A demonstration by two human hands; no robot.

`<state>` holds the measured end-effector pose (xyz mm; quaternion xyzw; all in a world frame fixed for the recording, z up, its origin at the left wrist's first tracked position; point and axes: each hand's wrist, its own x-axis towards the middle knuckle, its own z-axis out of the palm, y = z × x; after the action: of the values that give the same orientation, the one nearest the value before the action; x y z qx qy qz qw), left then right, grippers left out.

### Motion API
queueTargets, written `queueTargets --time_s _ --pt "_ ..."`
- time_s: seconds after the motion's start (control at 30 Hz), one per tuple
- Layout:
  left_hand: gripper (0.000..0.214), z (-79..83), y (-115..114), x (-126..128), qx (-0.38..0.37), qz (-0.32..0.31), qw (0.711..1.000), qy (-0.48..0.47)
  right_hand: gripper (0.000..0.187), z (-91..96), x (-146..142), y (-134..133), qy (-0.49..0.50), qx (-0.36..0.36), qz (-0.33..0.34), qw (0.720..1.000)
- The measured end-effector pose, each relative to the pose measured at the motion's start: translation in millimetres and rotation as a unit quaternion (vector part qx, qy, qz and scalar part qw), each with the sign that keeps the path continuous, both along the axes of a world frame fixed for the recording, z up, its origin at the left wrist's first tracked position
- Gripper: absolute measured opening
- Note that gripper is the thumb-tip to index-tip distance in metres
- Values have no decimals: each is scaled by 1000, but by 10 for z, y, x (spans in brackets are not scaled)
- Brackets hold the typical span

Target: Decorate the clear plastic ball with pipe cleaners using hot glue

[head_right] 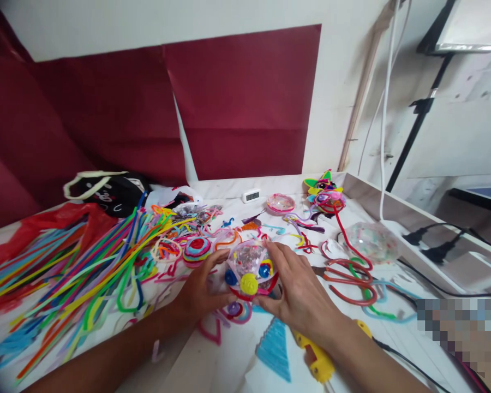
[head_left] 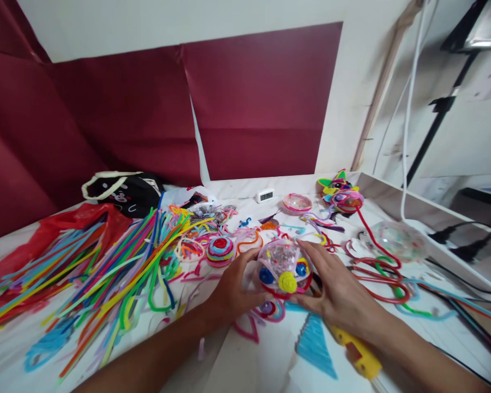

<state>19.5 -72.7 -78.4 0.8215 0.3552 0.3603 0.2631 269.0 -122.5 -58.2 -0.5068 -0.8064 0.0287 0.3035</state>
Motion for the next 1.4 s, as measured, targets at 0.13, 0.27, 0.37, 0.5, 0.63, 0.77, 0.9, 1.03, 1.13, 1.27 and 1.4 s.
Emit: queueTargets --time_s 0.13,0.27,0.37,0.5,0.63,0.77,0.9,1.03,1.13,1.27,1.4 --pt "85 0 -11 8 0 6 1000 1 90 20 -16 -7 4 -9 3 1000" --pt "84 9 -27 21 -2 3 1000 0 91 5 -30 4 6 1 9 1000" --pt "82 21 -38 35 -4 -3 1000 -8 93 -16 -37 7 9 17 12 1000" --pt "80 38 -47 44 -8 -5 1000 -13 91 -9 -51 -15 9 12 14 1000" --pt "80 45 -50 46 -20 -3 1000 -6 86 15 -63 -45 22 1 8 1000" --pt "81 16 -47 52 -25 6 1000 -11 80 5 -70 -47 33 8 12 999" --pt "81 -19 -51 61 -13 11 1000 -24 79 -21 -83 -41 33 13 7 999" --pt "80 -25 -62 68 -11 10 999 -31 81 -43 -92 -42 30 22 -6 999" --pt "80 -22 -63 66 -12 -3 999 -38 83 -58 -93 -41 21 26 -9 999" --pt "80 -11 -66 55 -12 -11 999 -36 84 -84 -103 -38 19 28 -9 999" --pt "76 16 -80 50 -19 -16 999 -32 85 -116 -114 -30 26 33 -13 999"
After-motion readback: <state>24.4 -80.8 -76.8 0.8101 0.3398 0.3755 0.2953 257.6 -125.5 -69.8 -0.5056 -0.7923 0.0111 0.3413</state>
